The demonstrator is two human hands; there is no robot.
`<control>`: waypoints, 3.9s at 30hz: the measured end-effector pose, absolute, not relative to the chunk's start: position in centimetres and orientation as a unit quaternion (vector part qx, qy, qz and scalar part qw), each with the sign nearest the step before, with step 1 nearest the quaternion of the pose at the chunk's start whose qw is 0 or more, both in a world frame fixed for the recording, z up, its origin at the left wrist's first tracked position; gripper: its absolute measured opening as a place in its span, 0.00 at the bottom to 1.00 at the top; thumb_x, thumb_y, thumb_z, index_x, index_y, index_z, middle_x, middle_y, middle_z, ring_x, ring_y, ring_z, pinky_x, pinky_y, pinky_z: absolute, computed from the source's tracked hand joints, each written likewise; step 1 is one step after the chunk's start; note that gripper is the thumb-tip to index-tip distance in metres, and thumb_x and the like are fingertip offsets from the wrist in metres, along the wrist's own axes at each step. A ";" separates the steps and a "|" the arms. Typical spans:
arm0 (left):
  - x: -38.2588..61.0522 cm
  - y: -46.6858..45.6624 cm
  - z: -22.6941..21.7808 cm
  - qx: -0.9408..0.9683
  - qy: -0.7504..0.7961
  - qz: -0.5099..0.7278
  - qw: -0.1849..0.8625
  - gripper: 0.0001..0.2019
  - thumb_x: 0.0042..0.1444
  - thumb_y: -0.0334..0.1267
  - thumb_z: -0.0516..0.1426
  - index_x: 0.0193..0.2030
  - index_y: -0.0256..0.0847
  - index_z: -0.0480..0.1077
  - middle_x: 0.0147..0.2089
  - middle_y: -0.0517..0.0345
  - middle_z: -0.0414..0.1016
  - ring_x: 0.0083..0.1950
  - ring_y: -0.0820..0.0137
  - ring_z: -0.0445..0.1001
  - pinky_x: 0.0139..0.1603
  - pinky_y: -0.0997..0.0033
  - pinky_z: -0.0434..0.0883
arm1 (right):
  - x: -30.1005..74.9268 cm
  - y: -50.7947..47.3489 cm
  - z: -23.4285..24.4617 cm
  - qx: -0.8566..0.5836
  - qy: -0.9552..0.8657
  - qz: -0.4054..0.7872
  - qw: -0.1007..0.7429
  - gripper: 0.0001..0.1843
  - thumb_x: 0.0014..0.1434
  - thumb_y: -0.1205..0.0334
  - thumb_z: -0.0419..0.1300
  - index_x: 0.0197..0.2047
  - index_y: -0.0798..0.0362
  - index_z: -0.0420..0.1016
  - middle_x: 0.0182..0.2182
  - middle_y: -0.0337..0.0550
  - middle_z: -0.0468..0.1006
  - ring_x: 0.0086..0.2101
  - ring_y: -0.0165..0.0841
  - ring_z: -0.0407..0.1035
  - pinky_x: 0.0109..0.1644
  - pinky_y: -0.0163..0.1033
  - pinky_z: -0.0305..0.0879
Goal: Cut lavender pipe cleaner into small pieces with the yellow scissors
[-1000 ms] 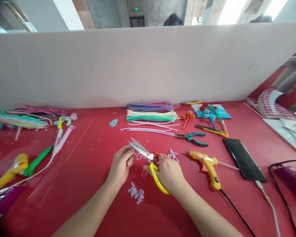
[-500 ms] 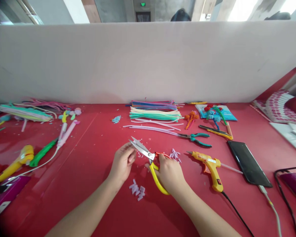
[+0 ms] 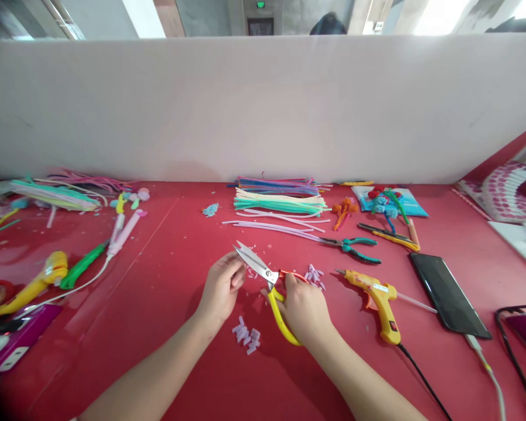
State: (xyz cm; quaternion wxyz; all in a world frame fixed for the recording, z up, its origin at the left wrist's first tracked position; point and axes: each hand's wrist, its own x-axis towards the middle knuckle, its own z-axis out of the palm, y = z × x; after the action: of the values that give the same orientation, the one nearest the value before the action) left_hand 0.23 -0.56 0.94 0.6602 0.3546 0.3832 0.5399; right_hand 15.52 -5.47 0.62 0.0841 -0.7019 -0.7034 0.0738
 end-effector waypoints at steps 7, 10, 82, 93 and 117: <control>0.2 -0.5 0.9 0.354 0.379 0.541 0.662 0.06 0.46 0.36 0.55 0.29 0.36 0.65 0.18 0.67 0.54 0.15 0.84 0.45 0.15 0.80 0.42 | 15.7 -5.5 0.5 -0.699 -0.707 0.064 0.088 0.26 0.51 0.39 0.41 0.28 0.54 0.62 0.18 0.41 0.70 0.19 0.29 0.64 0.20 0.32 0.44; 0.3 -0.5 1.1 0.352 0.382 0.546 0.657 0.06 0.46 0.37 0.56 0.29 0.36 0.65 0.20 0.65 0.57 0.16 0.85 0.46 0.15 0.80 0.42 | 15.7 -5.6 0.6 -0.698 -0.708 0.062 0.088 0.25 0.51 0.40 0.42 0.27 0.54 0.62 0.18 0.42 0.69 0.19 0.29 0.64 0.21 0.32 0.43; 0.2 -0.4 2.0 0.421 0.397 0.511 0.636 0.05 0.47 0.37 0.55 0.29 0.37 0.66 0.15 0.68 0.52 0.15 0.83 0.47 0.16 0.80 0.44 | 16.2 -5.3 1.8 -0.697 -0.697 0.127 0.114 0.19 0.49 0.44 0.48 0.27 0.53 0.61 0.21 0.40 0.69 0.22 0.29 0.64 0.24 0.31 0.47; 0.0 -0.3 1.8 0.418 0.383 0.516 0.642 0.05 0.46 0.36 0.55 0.29 0.37 0.66 0.15 0.68 0.51 0.15 0.83 0.47 0.16 0.79 0.44 | 16.3 -5.3 1.5 -0.684 -0.711 0.123 0.107 0.18 0.51 0.45 0.47 0.27 0.52 0.60 0.18 0.39 0.68 0.20 0.29 0.63 0.22 0.31 0.45; -0.2 -0.2 1.8 0.417 0.369 0.512 0.654 0.07 0.48 0.37 0.55 0.31 0.36 0.65 0.22 0.62 0.64 0.16 0.84 0.48 0.16 0.79 0.43 | 16.6 -5.1 1.2 -0.691 -0.706 0.117 0.105 0.19 0.51 0.45 0.47 0.22 0.52 0.60 0.15 0.38 0.66 0.18 0.27 0.60 0.21 0.31 0.43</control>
State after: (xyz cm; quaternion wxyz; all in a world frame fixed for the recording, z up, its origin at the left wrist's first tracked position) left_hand -0.19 -0.16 1.84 0.6540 0.4167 0.3693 0.5121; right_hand 16.61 -5.15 1.19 0.1054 -0.6908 -0.7057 0.1169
